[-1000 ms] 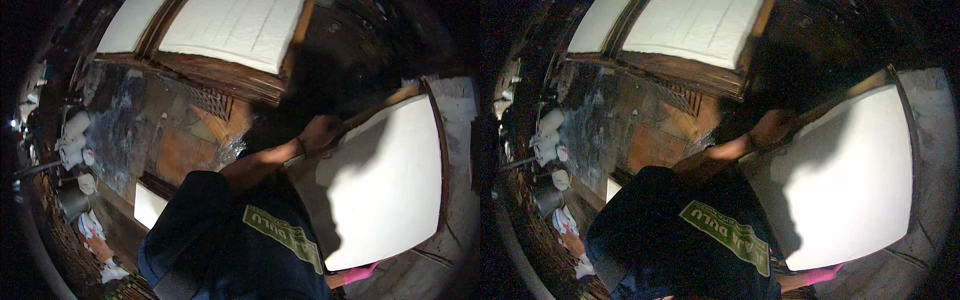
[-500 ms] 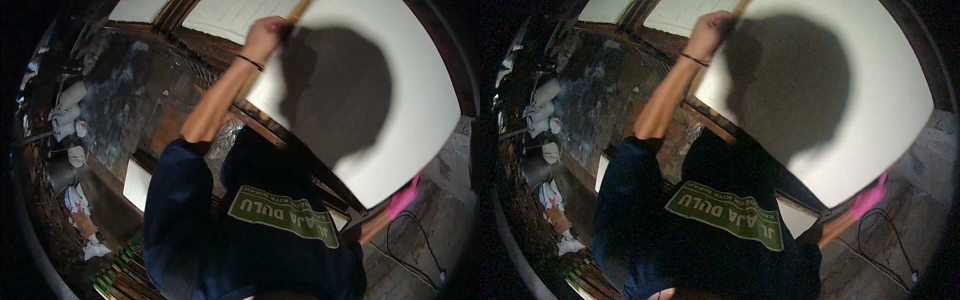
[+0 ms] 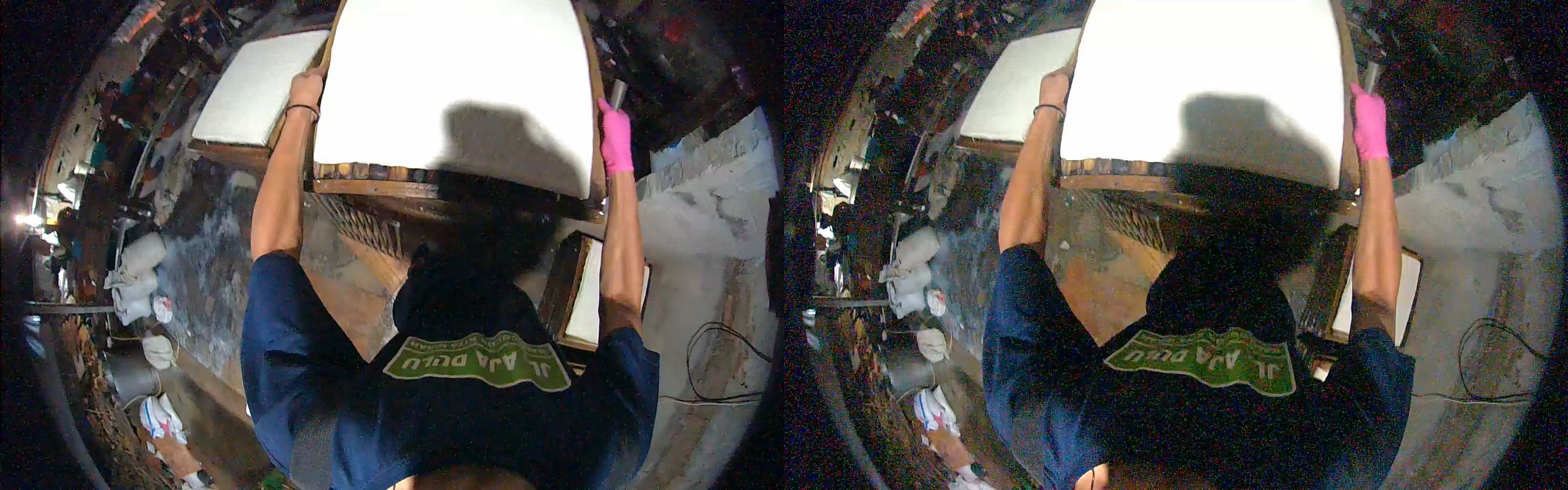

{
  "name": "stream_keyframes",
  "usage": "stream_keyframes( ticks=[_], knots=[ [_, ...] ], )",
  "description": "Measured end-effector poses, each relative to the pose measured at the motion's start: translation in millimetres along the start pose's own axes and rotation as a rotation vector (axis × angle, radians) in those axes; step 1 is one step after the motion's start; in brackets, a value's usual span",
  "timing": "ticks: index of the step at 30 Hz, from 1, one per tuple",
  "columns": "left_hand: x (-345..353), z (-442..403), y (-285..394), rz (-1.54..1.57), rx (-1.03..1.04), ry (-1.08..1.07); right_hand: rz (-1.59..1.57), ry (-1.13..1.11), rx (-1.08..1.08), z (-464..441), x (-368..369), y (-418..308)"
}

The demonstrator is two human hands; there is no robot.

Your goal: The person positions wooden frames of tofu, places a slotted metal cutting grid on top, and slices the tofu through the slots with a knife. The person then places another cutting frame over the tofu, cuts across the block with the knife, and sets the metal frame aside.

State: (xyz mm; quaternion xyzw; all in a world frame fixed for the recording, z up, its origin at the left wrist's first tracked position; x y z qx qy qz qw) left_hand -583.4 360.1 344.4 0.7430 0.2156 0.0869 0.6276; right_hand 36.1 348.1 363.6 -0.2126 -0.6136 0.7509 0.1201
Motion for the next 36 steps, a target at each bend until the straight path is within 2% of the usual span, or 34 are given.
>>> stream_keyframes(
  ticks=[1,3,4,5,7,9,10,11,13,14,15,17,18,21,25,28,30,32,35,36],
  knots=[
    [-10.6,-29.7,-16.4,0.003,0.020,-0.001,-0.151,-0.015,0.000,4.8,24.9,-1.4],
    [-28.1,-68.4,-57.0,-0.191,0.010,-0.014,-0.045,0.013,0.023,1.2,51.3,5.0],
    [-30.8,-70.8,-65.8,-0.303,0.092,-0.042,-0.070,-0.107,0.064,-9.7,53.5,33.3],
    [-33.9,-74.1,-76.8,-0.418,0.174,-0.060,-0.029,-0.039,0.054,-11.4,64.6,43.4],
    [-37.9,-99.5,-105.8,-0.733,0.213,-0.159,0.196,0.034,0.012,-56.0,78.1,84.8],
    [-34.1,-64.3,-84.6,-0.502,0.098,0.027,0.077,0.179,0.086,-11.0,94.4,74.2],
    [-29.6,-53.4,-73.9,-0.463,0.061,-0.029,0.037,0.140,0.079,-12.1,97.8,85.1],
    [-31.7,-69.3,-89.5,-0.626,0.051,-0.009,0.027,0.129,0.100,0.9,98.3,79.2],
    [-17.2,-32.6,-44.3,-0.401,0.049,-0.062,0.125,0.170,0.090,-25.3,92.8,106.4],
    [-15.3,-53.1,-70.9,-0.561,0.063,-0.042,0.070,0.146,0.124,1.3,96.1,86.6],
    [-16.1,-78.0,-94.8,-0.726,0.085,-0.019,0.174,0.176,0.128,-45.7,90.5,123.2],
    [-8.1,-58.4,-66.0,-0.568,0.108,-0.032,0.087,0.172,0.206,-22.0,93.9,108.0],
    [-7.6,-73.4,-90.4,-0.461,0.112,-0.087,0.007,0.141,0.185,-19.7,96.9,112.9],
    [-1.2,-91.6,-112.6,-0.596,0.132,-0.097,0.174,0.233,0.162,-28.7,94.7,120.3],
    [1.6,-96.9,-129.0,-0.472,0.138,-0.076,0.153,0.240,0.210,-27.8,99.9,136.1],
    [2.8,-105.0,-136.2,-0.497,0.060,-0.100,0.185,0.245,0.216,-12.8,104.5,124.5],
    [4.0,-102.8,-136.6,-0.486,0.000,-0.102,0.161,0.227,0.175,-7.4,107.1,121.9],
    [3.9,-100.9,-128.0,-0.520,0.049,-0.113,0.129,0.214,0.135,-11.5,107.6,125.3],
    [10.7,-118.3,-151.3,-0.518,0.077,-0.184,0.268,0.334,0.019,-36.5,100.1,142.8],
    [11.1,-127.4,-158.2,-0.700,0.081,-0.189,0.525,0.323,-0.082,-34.7,103.3,138.4]
  ],
)
Point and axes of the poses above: each hand's wrist, its own z-axis away from the middle knuckle, its own x-axis out of the palm, y = z × x, the point moved 5 cm from there along -z, towards the middle knuckle, and after that the axes turned 14 degrees about x, right-handed, at the moved point
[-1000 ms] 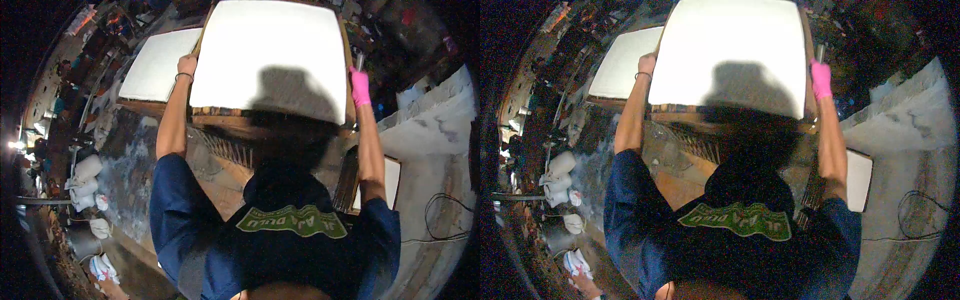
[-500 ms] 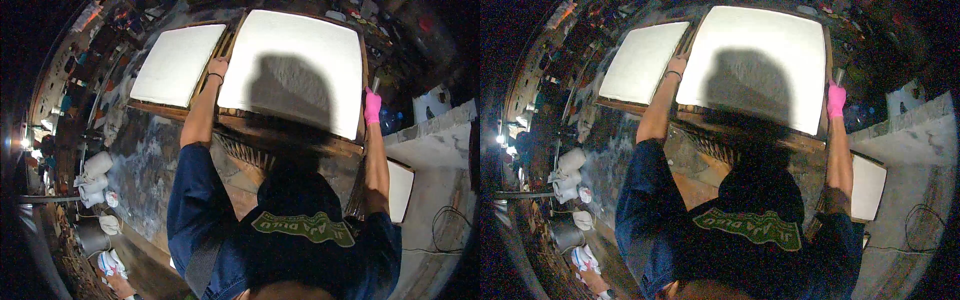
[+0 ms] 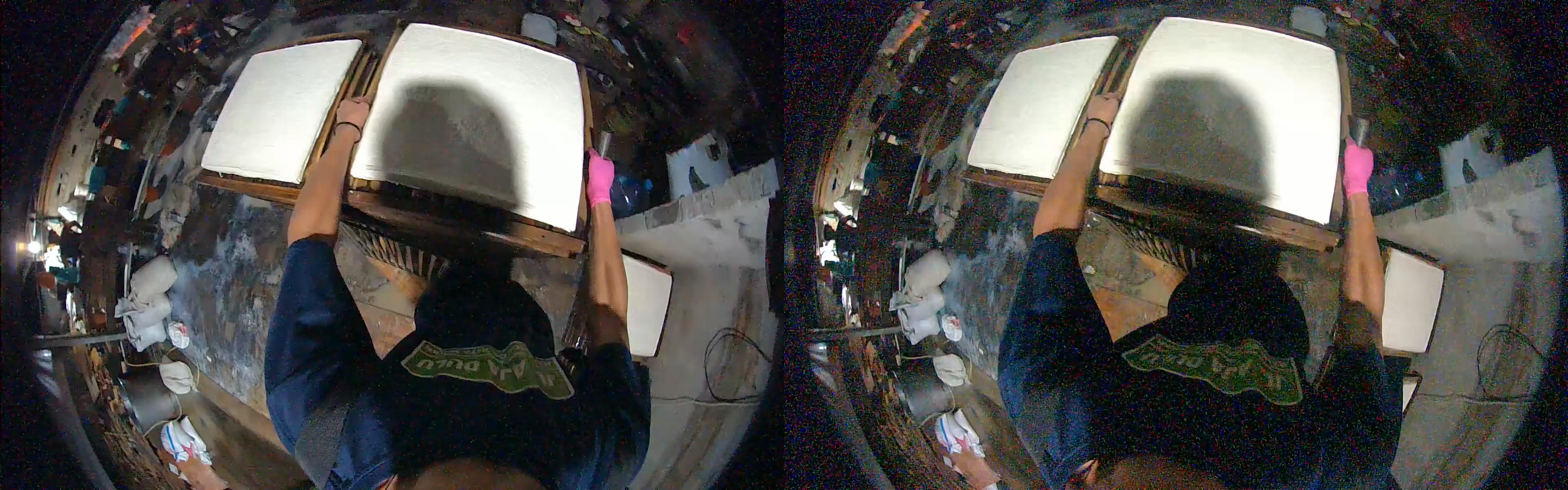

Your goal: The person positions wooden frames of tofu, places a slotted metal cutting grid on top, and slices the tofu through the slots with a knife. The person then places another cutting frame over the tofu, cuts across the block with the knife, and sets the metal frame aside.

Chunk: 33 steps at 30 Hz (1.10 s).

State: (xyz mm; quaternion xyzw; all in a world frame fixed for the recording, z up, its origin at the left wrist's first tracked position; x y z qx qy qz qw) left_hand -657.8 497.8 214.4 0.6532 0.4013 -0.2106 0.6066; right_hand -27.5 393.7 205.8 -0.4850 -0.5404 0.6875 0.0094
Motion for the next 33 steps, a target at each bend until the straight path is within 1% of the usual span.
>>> stream_keyframes(
  ticks=[1,2,3,4,5,6,7,8,9,10,11,12,13,14,15,16,17,19,20,21,22,23,25,26,27,28,29,30,31,32,33],
  knots=[
    [8.4,-8.1,-13.4,0.058,0.034,-0.012,0.121,-0.020,-0.069,3.6,1.2,-2.6],
    [-12.5,15.3,15.8,0.052,-0.004,0.036,0.240,-0.033,-0.145,6.9,3.0,-4.5],
    [-23.8,23.4,24.6,-0.053,-0.010,0.041,0.351,-0.039,-0.225,10.4,4.8,-6.5],
    [49.9,-45.6,-55.7,-0.428,0.475,-0.213,0.719,0.075,-0.526,21.2,1.6,-12.6],
    [22.8,-18.0,-22.7,-0.239,0.246,-0.194,0.910,0.109,-0.582,26.6,1.0,-12.5],
    [-8.5,15.2,16.6,-0.056,0.023,-0.128,0.638,0.047,-0.319,14.4,4.9,3.5],
    [4.4,-3.8,-11.6,0.114,0.062,-0.127,0.333,0.047,-0.085,6.6,6.0,18.0],
    [18.1,-22.8,-40.7,0.287,0.095,-0.133,0.163,-0.013,0.149,19.8,2.4,-3.1],
    [5.9,-5.2,-21.5,0.342,0.038,-0.099,-0.004,-0.009,0.318,36.7,0.4,-17.9],
    [-10.8,17.5,7.1,0.397,-0.017,-0.062,-0.017,0.011,0.296,36.1,-5.3,-15.7],
    [-1.3,-18.5,-35.7,0.057,-0.139,-0.114,-0.039,0.012,0.271,34.0,-4.6,-15.0],
    [-22.2,22.4,10.9,0.302,-0.079,-0.012,-0.059,-0.012,0.278,32.8,-1.0,-12.3],
    [-17.2,17.3,3.2,0.301,-0.067,-0.015,-0.078,-0.037,0.283,32.0,1.1,-9.2],
    [-6.3,6.5,-24.8,0.301,-0.052,0.011,-0.069,-0.055,0.318,40.6,-7.3,-13.3],
    [-7.3,5.7,-21.8,0.301,-0.036,0.035,-0.074,-0.050,0.321,38.8,-8.1,-11.3],
    [-2.9,-0.4,-22.2,0.375,-0.112,0.113,-0.049,-0.032,0.312,31.0,-3.6,-14.6],
    [-5.5,5.4,-16.7,0.382,-0.112,0.111,-0.016,-0.012,0.295,32.5,-2.6,-14.4],
    [-10.6,10.9,-4.7,0.342,-0.090,0.009,-0.048,-0.002,0.278,35.1,-4.6,-15.2],
    [-10.7,7.6,-4.4,0.327,-0.031,0.075,-0.035,-0.007,0.283,34.6,-6.5,-14.7],
    [-9.6,5.3,-11.5,0.323,-0.034,0.078,-0.023,-0.010,0.288,34.9,-5.2,-15.4],
    [-5.9,4.0,-16.1,0.314,-0.055,0.050,-0.102,-0.014,0.310,37.1,-5.0,-13.7],
    [-6.2,6.4,-11.4,0.306,-0.077,0.025,-0.105,-0.023,0.304,36.6,-4.8,-16.0],
    [-0.5,-4.0,-27.0,0.272,-0.090,-0.062,-0.095,-0.029,0.291,39.5,-4.8,-17.8],
    [4.1,-11.1,-39.1,0.254,-0.095,-0.105,-0.025,-0.006,0.291,26.9,8.6,-8.1],
    [7.7,-18.9,-53.0,0.353,-0.146,-0.082,-0.031,-0.021,0.272,28.0,9.3,-10.3],
    [12.0,-27.5,-69.0,0.450,-0.199,-0.054,-0.020,-0.002,0.248,33.2,8.3,-15.3],
    [9.1,-42.5,-58.1,0.182,-0.063,-0.174,-0.018,0.008,0.210,30.6,12.3,-21.6],
    [-11.8,-9.0,-21.1,0.352,-0.144,-0.192,0.372,-0.026,-0.128,19.0,34.4,-18.1],
    [-35.3,28.1,21.0,0.515,-0.235,-0.200,0.708,0.062,-0.504,12.6,55.7,-11.4],
    [-24.1,12.4,-3.7,0.293,-0.090,-0.224,0.685,-0.011,-0.609,22.4,48.1,-18.0],
    [-12.7,-3.0,-28.2,0.035,0.045,-0.227,0.626,0.042,-0.656,15.2,53.7,-7.1]
  ],
)
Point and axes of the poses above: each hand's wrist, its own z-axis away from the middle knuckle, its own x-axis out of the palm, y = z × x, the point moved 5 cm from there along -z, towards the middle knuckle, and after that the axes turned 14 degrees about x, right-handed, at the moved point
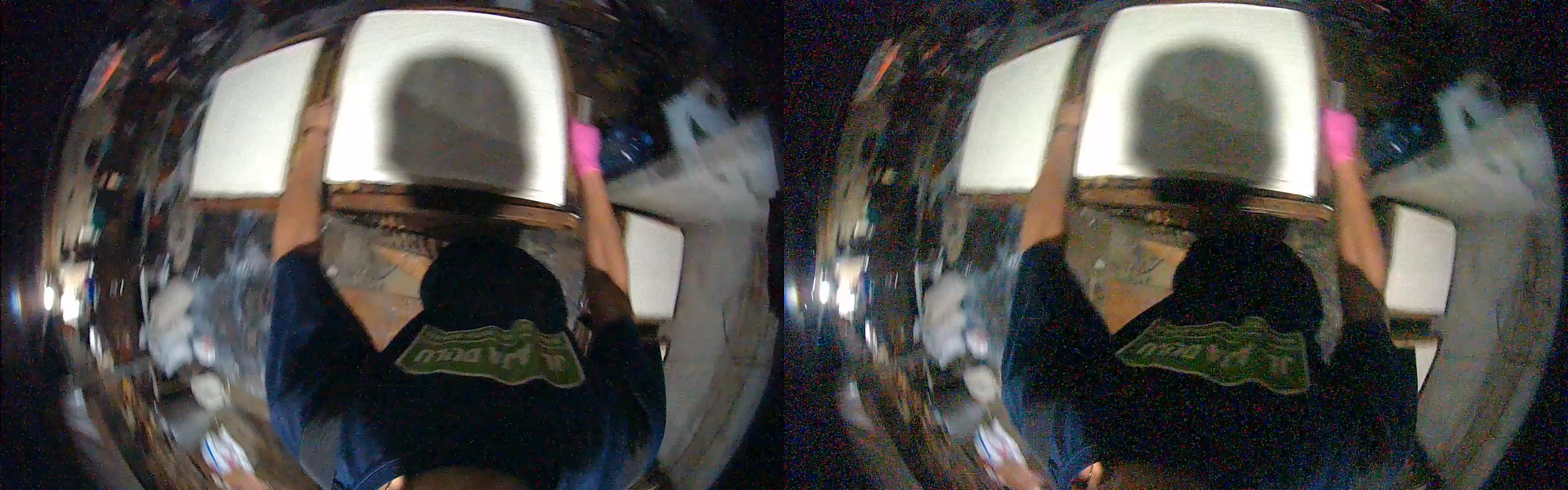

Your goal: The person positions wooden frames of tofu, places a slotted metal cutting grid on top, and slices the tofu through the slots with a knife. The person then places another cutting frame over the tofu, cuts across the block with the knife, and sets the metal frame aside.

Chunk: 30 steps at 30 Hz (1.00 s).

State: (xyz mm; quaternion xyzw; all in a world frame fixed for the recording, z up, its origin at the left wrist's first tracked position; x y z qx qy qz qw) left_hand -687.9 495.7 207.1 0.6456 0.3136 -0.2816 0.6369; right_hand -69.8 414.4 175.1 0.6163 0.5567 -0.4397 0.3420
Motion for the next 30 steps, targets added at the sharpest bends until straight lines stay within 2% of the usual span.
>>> stream_keyframes(
  ticks=[1,2,3,4,5,7,8,9,10,12,13,14,16,17,18,20,22,23,24,25,26,27,28,29,30],
  knots=[
    [7.7,-17.5,-25.6,-0.261,0.086,0.017,0.033,-0.003,0.039,2.3,8.0,22.3],
    [26.8,-27.3,-19.3,-0.185,0.182,0.018,-0.346,-0.194,0.317,3.1,22.5,50.3],
    [44.8,-35.4,-9.2,-0.107,0.276,0.011,-0.720,-0.268,0.634,7.5,37.4,78.3],
    [42.2,-37.9,-26.8,-0.082,0.218,-0.019,-1.007,-0.300,0.865,16.6,14.9,88.1],
    [38.4,-39.0,-44.6,-0.060,0.159,-0.048,-1.003,-0.329,0.857,20.7,1.4,48.2],
    [35.0,-34.2,-18.9,-0.327,0.281,-0.186,-1.162,-0.284,0.899,32.9,-17.2,53.9],
    [-8.8,34.0,75.2,-0.331,0.123,-0.222,-1.108,-0.332,0.831,30.1,25.8,81.8],
    [2.9,-6.7,7.4,-0.518,0.343,-0.339,-1.003,-0.423,0.802,35.7,18.3,85.2],
    [-16.6,-7.3,-22.0,-0.404,0.402,-0.138,-1.014,-0.434,0.773,44.1,-8.1,71.2],
    [-63.7,52.0,-7.3,-0.041,0.368,-0.005,-1.150,-0.385,0.709,67.1,-75.1,42.5],
    [-75.6,83.8,-9.0,0.088,0.346,-0.020,-1.105,-0.290,0.423,79.8,-64.7,55.6],
    [-82.0,112.8,-15.3,0.193,0.336,-0.072,-1.257,-0.276,0.509,105.2,-74.6,56.7],
    [-88.2,165.4,-62.8,0.296,0.220,-0.274,-1.029,-0.342,0.730,161.2,-80.1,66.8],
    [-77.3,186.2,-65.5,0.931,0.063,-0.420,-1.088,-0.349,0.697,180.7,-85.8,63.1],
    [-71.5,210.2,-48.2,0.763,0.201,-0.541,-1.150,-0.360,0.656,196.3,-90.0,58.9],
    [-58.6,237.4,-44.1,0.539,0.073,-0.335,-1.157,-0.422,0.583,215.5,-100.7,48.0],
    [-51.7,241.3,-67.3,0.453,0.244,-0.257,-1.419,-0.413,0.491,241.8,-65.4,32.6],
    [-47.4,243.8,-73.0,0.585,0.205,-0.198,-1.404,-0.419,0.410,254.0,-32.9,34.3],
    [-36.2,241.2,-74.2,0.716,0.155,-0.142,-1.410,-0.396,0.452,259.6,-29.9,38.6],
    [-36.5,240.4,-44.4,0.317,0.286,-0.178,-1.592,-0.464,0.502,262.3,-31.9,33.2],
    [-33.6,233.9,-41.1,0.303,0.304,-0.201,-1.780,-0.520,0.537,264.7,-46.9,34.5],
    [-32.3,225.4,-62.9,0.378,0.274,-0.214,-1.791,-0.507,0.554,261.7,-61.9,37.8],
    [-32.9,220.2,-80.2,0.451,0.240,-0.220,-1.609,-0.507,0.437,253.9,-81.1,43.7],
    [-35.3,219.4,-106.2,0.816,-0.090,-0.134,-1.424,-0.504,0.322,250.9,-90.0,45.8],
    [-44.6,209.1,-111.5,0.807,-0.085,-0.136,-1.432,-0.499,0.325,253.2,-86.5,47.7]
  ],
)
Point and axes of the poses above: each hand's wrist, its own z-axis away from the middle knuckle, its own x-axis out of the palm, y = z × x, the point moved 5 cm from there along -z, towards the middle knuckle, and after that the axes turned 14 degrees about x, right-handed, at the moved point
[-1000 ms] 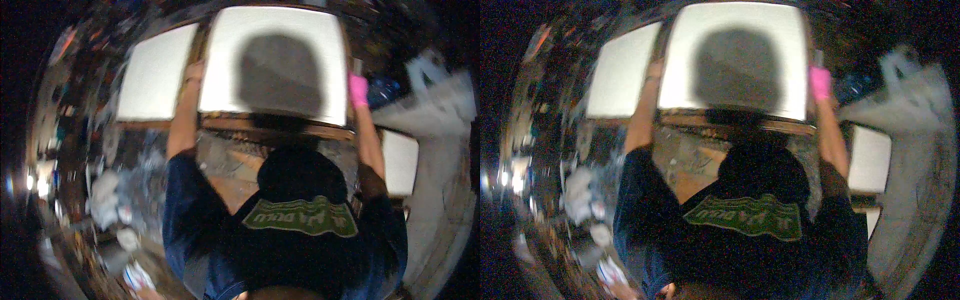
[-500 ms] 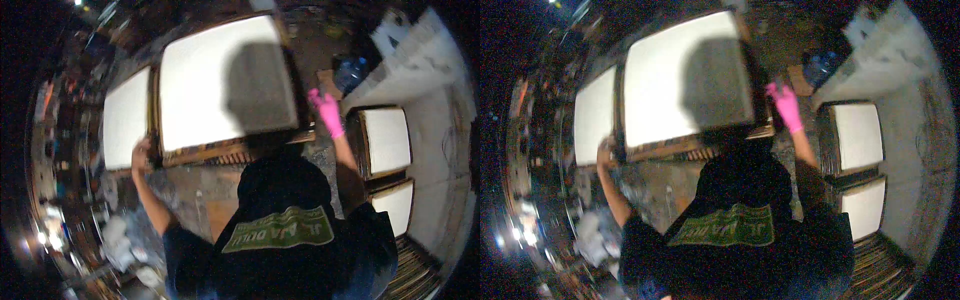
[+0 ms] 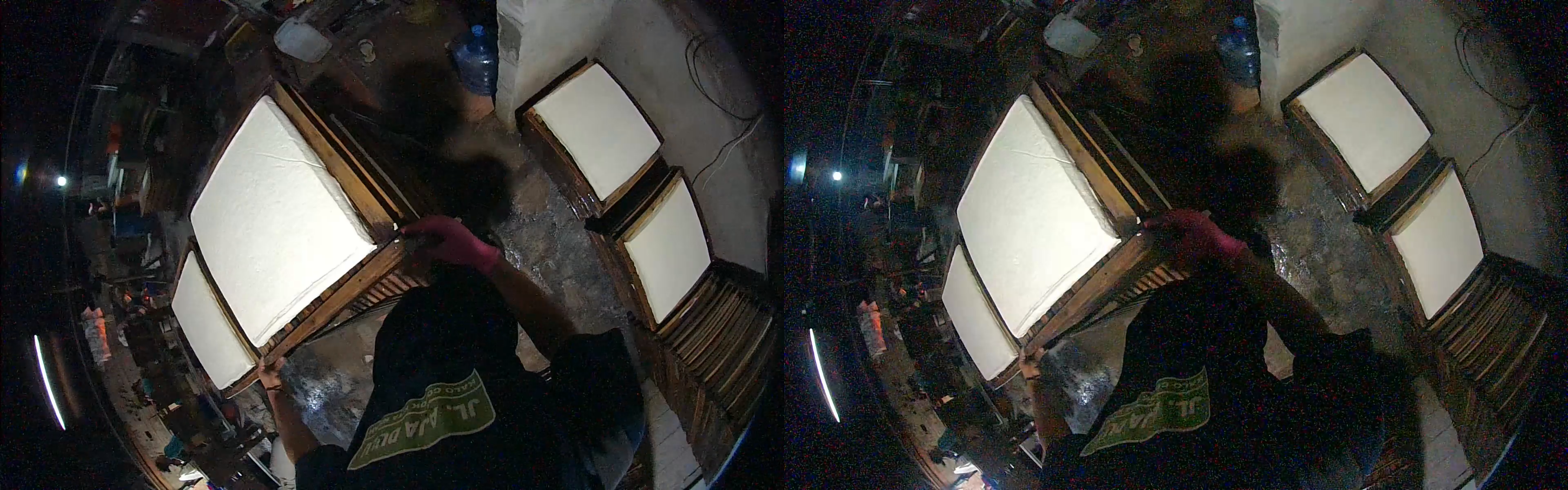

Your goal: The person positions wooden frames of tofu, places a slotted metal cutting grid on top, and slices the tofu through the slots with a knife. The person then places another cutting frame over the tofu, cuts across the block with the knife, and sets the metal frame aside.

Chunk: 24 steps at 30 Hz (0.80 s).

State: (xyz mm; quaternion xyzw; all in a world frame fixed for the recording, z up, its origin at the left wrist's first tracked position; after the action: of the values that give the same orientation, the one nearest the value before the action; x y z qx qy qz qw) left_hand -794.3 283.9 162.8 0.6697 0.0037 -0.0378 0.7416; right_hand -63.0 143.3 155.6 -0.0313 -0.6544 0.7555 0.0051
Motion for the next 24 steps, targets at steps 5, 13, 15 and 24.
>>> stream_keyframes(
  ticks=[5,13,15,24],
  knots=[
    [-5.4,-7.6,-30.7,0.018,-0.224,-0.062,0.232,0.133,-0.319,-3.0,3.6,1.2],
    [4.2,-3.1,-12.7,-0.779,0.806,-0.335,0.397,0.187,0.062,-15.4,2.7,35.9],
    [63.1,-32.4,-1.4,-0.666,0.386,-0.135,0.638,0.339,-0.131,-44.0,-17.2,47.7],
    [68.0,10.0,20.8,-0.639,0.196,-0.083,0.561,0.411,-0.030,-6.9,-3.5,28.8]
  ],
)
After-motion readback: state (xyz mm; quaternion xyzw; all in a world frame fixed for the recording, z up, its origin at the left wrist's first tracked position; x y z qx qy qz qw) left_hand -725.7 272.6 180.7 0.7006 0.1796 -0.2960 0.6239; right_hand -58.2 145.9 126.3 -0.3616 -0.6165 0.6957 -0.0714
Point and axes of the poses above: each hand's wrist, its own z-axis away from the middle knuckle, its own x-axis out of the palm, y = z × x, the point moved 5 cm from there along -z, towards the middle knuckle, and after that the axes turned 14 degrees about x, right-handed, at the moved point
